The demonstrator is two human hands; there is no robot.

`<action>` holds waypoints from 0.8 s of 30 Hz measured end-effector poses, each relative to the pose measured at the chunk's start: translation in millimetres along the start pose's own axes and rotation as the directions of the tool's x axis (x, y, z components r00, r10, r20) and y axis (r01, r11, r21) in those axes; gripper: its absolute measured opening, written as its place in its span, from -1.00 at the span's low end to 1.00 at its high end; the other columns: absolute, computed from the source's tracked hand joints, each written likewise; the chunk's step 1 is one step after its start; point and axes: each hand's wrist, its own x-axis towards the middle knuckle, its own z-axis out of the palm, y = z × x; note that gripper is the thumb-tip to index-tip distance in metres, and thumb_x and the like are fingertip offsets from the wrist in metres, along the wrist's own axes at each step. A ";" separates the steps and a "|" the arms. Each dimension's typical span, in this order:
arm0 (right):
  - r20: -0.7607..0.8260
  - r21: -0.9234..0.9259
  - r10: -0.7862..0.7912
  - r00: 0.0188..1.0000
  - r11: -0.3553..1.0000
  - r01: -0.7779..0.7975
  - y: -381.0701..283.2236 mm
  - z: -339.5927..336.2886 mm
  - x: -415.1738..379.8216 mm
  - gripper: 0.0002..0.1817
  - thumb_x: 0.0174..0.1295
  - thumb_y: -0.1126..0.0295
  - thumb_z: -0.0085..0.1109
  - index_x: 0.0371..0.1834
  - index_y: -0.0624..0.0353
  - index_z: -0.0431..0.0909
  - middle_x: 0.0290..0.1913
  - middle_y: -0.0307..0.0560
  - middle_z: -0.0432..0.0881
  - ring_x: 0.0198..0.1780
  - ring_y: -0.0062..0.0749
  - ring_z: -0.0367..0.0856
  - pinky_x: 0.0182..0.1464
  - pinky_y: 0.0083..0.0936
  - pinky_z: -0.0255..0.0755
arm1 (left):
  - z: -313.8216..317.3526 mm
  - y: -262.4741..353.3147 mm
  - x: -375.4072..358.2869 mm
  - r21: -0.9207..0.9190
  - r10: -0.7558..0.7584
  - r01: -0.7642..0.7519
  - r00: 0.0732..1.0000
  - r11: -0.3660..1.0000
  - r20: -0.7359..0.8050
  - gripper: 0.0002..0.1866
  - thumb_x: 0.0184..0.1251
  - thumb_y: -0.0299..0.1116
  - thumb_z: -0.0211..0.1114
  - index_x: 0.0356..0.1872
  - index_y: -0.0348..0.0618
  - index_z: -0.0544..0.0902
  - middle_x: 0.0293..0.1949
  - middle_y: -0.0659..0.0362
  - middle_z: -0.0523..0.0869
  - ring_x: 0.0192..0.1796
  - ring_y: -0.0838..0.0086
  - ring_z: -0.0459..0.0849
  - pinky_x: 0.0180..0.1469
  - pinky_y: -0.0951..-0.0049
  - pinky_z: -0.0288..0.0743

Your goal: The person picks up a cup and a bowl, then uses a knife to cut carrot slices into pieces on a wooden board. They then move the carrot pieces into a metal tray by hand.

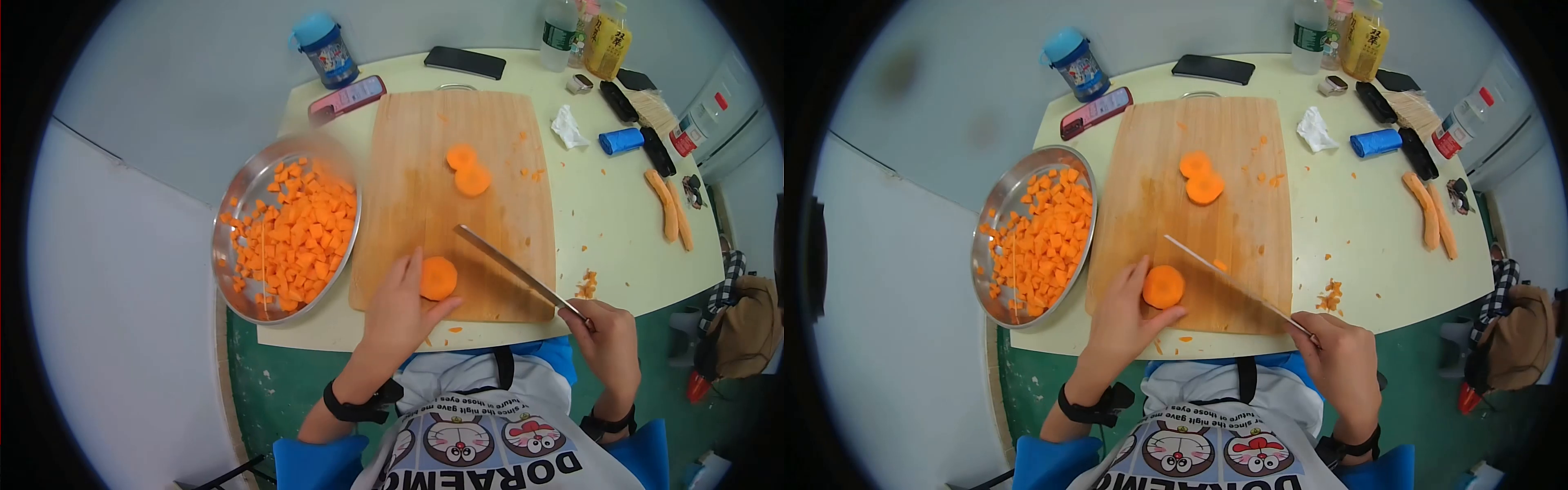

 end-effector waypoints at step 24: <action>0.151 -0.071 -0.136 0.979 0.986 0.148 -44.6 22.9 10.7 -0.89 0.09 0.37 0.26 -0.39 0.16 0.59 -0.54 -0.12 0.59 -0.59 -0.22 0.54 -0.56 -0.45 0.37 | -19.6 -5.9 16.3 -0.726 -0.276 -0.144 0.861 0.672 -0.427 -0.67 0.40 -0.27 -0.01 -0.02 -0.35 0.43 -0.16 0.08 0.60 -0.04 0.48 0.52 0.07 0.48 0.30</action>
